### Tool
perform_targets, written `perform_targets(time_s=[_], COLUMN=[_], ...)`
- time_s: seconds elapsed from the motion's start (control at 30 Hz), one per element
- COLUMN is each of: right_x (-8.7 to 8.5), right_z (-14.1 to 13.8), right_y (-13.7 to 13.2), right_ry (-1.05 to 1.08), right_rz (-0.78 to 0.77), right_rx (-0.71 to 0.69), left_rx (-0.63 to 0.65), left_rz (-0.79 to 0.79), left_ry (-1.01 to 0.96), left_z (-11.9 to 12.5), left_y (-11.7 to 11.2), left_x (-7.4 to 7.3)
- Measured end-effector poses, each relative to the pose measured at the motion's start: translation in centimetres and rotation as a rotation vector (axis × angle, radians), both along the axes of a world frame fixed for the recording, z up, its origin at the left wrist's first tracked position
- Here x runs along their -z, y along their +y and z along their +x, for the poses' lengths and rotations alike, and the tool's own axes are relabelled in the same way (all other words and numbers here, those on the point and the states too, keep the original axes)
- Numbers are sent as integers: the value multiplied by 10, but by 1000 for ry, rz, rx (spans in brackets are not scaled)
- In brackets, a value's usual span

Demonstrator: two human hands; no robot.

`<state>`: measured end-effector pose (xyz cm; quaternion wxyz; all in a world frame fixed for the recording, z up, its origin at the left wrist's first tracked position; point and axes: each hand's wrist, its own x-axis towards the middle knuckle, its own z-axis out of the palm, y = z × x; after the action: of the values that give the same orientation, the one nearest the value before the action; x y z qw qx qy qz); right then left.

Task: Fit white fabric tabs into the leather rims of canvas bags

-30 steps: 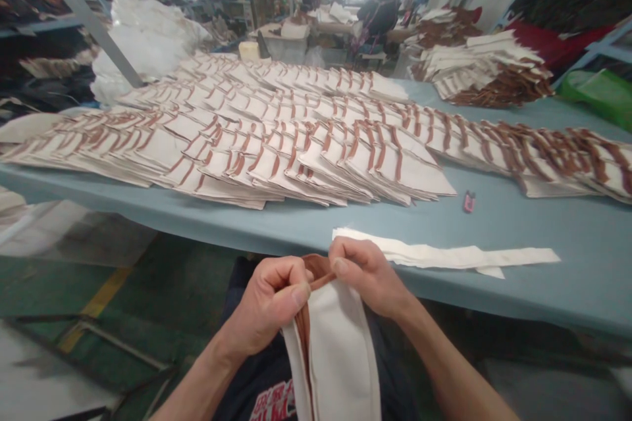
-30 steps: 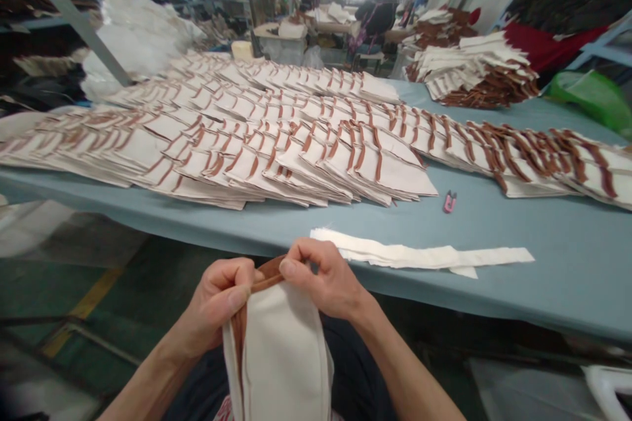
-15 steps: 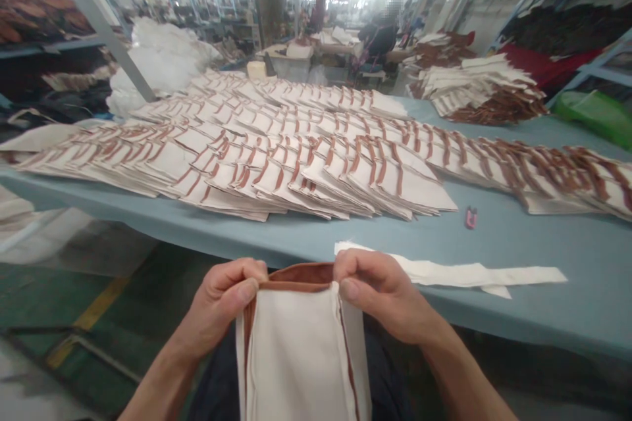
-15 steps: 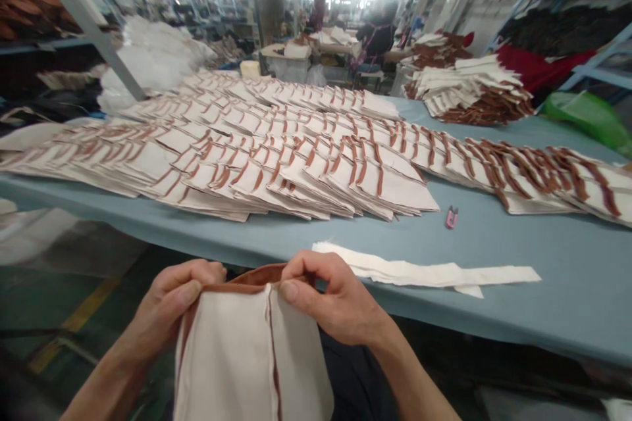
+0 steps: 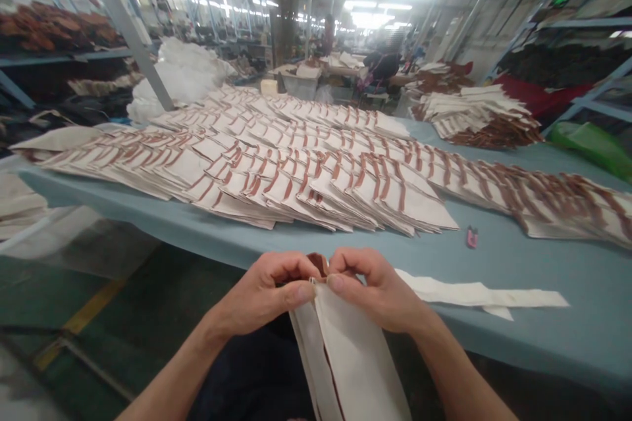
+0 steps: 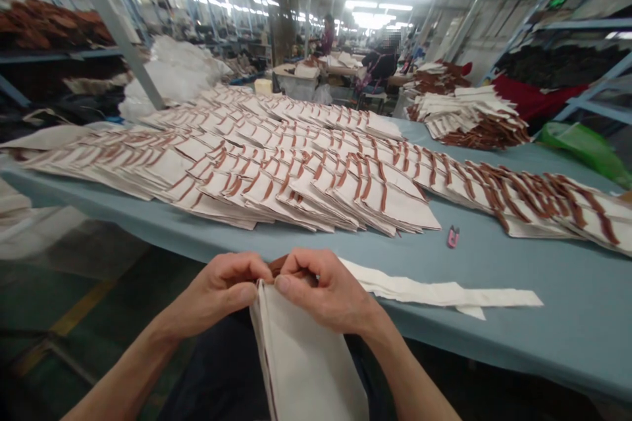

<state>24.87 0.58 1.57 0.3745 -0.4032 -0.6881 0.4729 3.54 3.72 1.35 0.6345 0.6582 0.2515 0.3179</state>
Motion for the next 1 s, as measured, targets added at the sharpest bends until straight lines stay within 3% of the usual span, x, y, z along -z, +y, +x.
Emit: perform_targets(time_s=[0.23, 0.47, 0.6, 0.77, 0.87, 1.0], right_x=[17, 46, 38, 15, 13, 25], right_z=[-1, -6, -6, -9, -9, -10], right_y=[-3, -7, -12, -21, -23, -20], right_ry=[46, 227, 198, -45, -30, 155], right_rz=[-65, -219, -156, 4, -31, -160], right_rx=[-38, -43, -30, 21, -27, -140], left_rx=[38, -27, -41, -2, 25, 74], left_rz=[-188, -212, -226, -226, -232, -256], left_ry=[43, 31, 25, 34, 38, 31], left_z=[-5, -2, 0, 0, -2, -5], left_y=[-4, -9, -11, -13, -16, -18], left_x=[15, 24, 25, 23, 20, 18])
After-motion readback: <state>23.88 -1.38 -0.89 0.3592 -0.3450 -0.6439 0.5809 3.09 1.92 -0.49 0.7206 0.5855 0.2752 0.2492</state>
